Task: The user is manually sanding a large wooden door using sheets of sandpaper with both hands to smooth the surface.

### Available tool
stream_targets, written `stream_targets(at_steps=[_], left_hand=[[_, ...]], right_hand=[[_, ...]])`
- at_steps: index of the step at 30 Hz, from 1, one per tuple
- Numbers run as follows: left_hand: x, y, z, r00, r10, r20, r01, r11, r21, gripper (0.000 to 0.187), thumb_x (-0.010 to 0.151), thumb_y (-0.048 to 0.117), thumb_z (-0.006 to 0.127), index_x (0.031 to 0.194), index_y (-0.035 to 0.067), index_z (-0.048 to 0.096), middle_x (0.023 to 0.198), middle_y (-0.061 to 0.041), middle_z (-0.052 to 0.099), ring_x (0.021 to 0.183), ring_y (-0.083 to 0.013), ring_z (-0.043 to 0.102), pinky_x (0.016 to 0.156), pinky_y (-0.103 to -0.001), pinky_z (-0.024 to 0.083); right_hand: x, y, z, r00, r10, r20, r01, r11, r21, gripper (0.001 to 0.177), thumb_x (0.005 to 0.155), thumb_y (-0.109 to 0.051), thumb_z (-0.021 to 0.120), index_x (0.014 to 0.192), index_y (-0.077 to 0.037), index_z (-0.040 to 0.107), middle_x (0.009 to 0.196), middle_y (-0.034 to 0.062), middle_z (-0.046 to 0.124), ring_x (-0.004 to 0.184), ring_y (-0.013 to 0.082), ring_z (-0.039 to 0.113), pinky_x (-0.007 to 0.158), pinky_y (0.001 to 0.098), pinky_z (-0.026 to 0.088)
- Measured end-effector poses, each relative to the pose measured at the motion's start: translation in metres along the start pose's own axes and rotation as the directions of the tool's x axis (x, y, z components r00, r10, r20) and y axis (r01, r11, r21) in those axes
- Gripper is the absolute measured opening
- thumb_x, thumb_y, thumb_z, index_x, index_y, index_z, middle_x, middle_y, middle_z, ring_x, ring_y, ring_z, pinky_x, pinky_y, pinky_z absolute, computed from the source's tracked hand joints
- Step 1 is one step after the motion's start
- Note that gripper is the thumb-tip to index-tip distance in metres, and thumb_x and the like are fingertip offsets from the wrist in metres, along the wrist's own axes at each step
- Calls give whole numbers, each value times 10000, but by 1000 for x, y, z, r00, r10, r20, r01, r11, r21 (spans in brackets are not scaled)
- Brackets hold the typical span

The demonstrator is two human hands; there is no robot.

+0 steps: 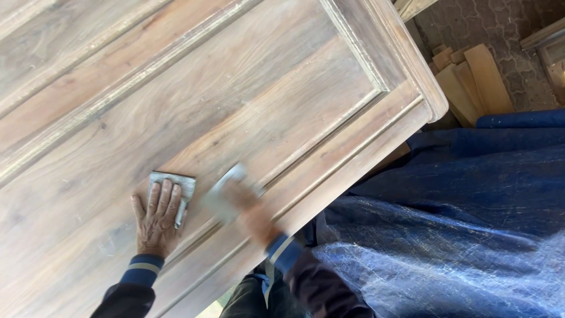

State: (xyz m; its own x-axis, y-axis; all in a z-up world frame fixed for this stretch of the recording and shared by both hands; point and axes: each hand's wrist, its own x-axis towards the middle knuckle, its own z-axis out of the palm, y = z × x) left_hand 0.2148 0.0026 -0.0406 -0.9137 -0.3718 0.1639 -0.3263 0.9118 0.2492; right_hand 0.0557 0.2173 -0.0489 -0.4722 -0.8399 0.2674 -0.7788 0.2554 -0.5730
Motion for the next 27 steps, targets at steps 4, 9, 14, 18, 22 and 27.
stream_targets(at_steps=[4, 9, 14, 18, 22, 27], left_hand=[[3, 0, -2, 1000, 0, 3, 0, 1000, 26, 625, 943, 375, 543, 1517, 147, 448, 1629, -77, 387, 1512, -313, 334, 1223, -720, 152], [-1, 1, 0, 999, 5, -44, -5, 1000, 0, 605, 954, 367, 552, 1519, 175, 454, 1623, -53, 391, 1516, -288, 330, 1225, -712, 156], [-2, 3, -7, 1000, -9, -20, 9, 1000, -13, 604, 950, 372, 546, 1516, 184, 454, 1619, -42, 395, 1511, -277, 329, 1225, -710, 164], [3, 1, -7, 1000, -4, -13, 4, 1000, -10, 600, 943, 380, 525, 1505, 182, 455, 1615, -44, 390, 1512, -279, 319, 1221, -712, 169], [0, -1, -2, 1000, -1, 3, 1, 1000, -15, 611, 933, 389, 505, 1501, 173, 447, 1617, -51, 377, 1515, -290, 308, 1220, -715, 159], [0, -3, 5, 999, -29, 25, 30, 999, -23, 616, 924, 402, 478, 1492, 168, 440, 1620, -55, 367, 1522, -293, 294, 1241, -716, 139]], right_hand=[[5, 31, -27, 953, -240, 184, 268, 953, -144, 798, 933, 73, 611, 1623, -210, 327, 1697, 37, 345, 1598, 218, 297, 1362, 429, 236], [90, 67, -162, 498, 856, -136, -677, 482, 556, 402, 1073, -39, 457, 1427, -132, 624, 1303, 197, 712, 893, 431, 680, 580, 304, 544], [53, 21, -54, 820, 530, -217, -273, 694, 666, 496, 1030, 19, 397, 1491, -103, 532, 1597, 121, 506, 1504, 245, 452, 1223, 348, 371], [42, 18, 10, 984, -142, -107, 118, 972, -202, 588, 1013, 21, 487, 1553, -182, 372, 1657, 43, 392, 1583, 239, 348, 1347, 423, 292], [66, 115, -121, 983, 186, 2, -186, 982, -45, 665, 922, 151, 434, 1544, -84, 435, 1613, 166, 407, 1488, 352, 397, 1216, 438, 341], [59, 278, -171, 732, 385, -562, -287, 922, 259, 771, 797, 136, 375, 1554, 0, 322, 1592, 170, 413, 1471, 289, 439, 1214, 374, 399]])
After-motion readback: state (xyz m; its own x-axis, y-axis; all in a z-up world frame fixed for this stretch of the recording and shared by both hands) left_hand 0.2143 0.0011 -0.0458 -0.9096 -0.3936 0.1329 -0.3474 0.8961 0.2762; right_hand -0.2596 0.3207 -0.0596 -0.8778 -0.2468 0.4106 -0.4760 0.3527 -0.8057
